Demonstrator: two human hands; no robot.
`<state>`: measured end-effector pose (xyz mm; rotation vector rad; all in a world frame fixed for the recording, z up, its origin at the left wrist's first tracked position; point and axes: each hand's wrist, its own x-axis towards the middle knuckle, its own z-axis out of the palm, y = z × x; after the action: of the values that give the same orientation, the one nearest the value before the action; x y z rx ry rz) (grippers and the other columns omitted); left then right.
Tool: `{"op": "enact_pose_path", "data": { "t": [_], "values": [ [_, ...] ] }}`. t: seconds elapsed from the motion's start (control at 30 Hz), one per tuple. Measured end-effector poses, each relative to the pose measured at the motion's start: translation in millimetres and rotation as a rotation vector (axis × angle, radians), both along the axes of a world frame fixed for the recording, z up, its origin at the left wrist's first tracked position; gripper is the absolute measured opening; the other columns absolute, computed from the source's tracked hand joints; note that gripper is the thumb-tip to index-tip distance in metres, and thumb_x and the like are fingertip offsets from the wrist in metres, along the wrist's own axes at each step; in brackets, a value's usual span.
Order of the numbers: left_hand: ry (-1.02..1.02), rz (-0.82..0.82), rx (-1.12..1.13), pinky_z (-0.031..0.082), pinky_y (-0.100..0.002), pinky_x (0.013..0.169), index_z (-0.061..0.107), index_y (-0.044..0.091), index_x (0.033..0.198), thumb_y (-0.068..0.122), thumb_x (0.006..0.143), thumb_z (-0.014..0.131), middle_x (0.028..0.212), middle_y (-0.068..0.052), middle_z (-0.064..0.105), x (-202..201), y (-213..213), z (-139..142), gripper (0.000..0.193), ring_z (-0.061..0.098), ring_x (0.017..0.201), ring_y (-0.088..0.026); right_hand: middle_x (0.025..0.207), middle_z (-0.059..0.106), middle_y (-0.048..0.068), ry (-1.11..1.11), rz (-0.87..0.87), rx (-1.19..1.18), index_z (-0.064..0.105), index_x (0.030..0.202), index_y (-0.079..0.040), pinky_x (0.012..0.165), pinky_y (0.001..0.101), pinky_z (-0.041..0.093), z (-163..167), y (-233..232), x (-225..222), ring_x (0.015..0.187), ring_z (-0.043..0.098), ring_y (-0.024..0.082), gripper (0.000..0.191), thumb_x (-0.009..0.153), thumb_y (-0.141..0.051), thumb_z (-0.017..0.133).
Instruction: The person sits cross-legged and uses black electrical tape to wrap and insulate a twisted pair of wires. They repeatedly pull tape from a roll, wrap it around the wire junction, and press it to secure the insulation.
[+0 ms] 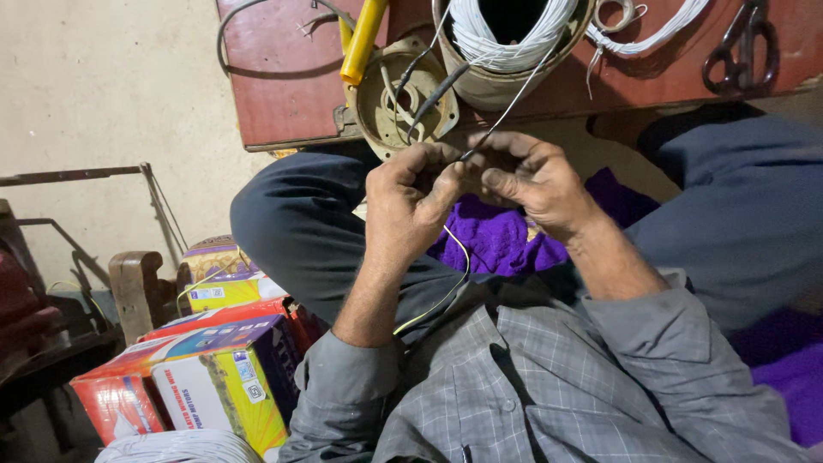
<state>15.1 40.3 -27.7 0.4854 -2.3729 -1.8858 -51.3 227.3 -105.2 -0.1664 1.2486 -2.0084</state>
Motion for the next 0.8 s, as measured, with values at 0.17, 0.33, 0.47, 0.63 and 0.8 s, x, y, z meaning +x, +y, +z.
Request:
{"op": "enact_pose_path", "data": {
  "t": [0.17,0.33,0.47,0.63,0.8],
  "values": [
    [0.038,0.001,-0.007,0.053,-0.022,0.062,0.071,-0.003,0.097,0.011,0.094,0.069,0.075,-0.001,0.070,-0.5,0.5,-2.8,0.015,0.064,0.069,-0.004,0.109,0.073,0.000,-0.156,0.089,-0.082,0.065,0.128,-0.009,0.078,0.0213,0.055,-3.4,-14.8,-7.1,0.089,0.065,0.006,0.038,0.091,-0.006,0.068],
    [0.047,-0.009,-0.022,0.053,-0.022,0.062,0.072,-0.003,0.098,0.012,0.095,0.069,0.074,-0.002,0.069,-0.6,-1.1,-2.3,0.016,0.062,0.067,-0.004,0.089,0.070,0.002,-0.008,0.083,-0.019,0.072,0.112,0.000,0.069,0.0231,0.050,-12.9,-10.7,-2.9,0.076,0.061,0.009,0.015,0.101,-0.010,0.071],
    [0.079,0.018,-0.083,0.053,-0.022,0.063,0.072,-0.002,0.099,0.014,0.094,0.070,0.075,-0.001,0.069,-0.1,0.9,-5.2,0.017,0.063,0.067,-0.003,0.089,0.070,0.002,0.095,-0.004,0.103,0.073,0.106,0.000,0.067,0.0216,0.046,-3.2,11.0,6.2,0.076,0.058,0.007,0.012,0.100,-0.009,0.070],
    [0.113,0.091,-0.013,0.053,-0.023,0.065,0.071,-0.001,0.100,0.014,0.094,0.070,0.077,-0.002,0.070,2.7,4.5,-12.9,0.016,0.061,0.069,-0.004,0.088,0.069,0.002,0.325,-0.052,0.151,0.075,0.100,0.001,0.066,0.0218,0.046,30.8,35.9,8.8,0.076,0.059,0.007,0.010,0.100,-0.008,0.072],
    [0.245,0.020,-0.283,0.057,-0.029,0.072,0.068,0.002,0.102,0.009,0.089,0.072,0.086,-0.009,0.069,7.2,2.8,-17.0,0.015,0.069,0.074,-0.017,0.087,0.073,0.004,0.605,0.005,0.193,0.076,0.106,0.001,0.060,0.0202,0.047,63.2,15.0,-23.0,0.068,0.061,0.007,0.010,0.099,-0.007,0.074]
  ]
}}
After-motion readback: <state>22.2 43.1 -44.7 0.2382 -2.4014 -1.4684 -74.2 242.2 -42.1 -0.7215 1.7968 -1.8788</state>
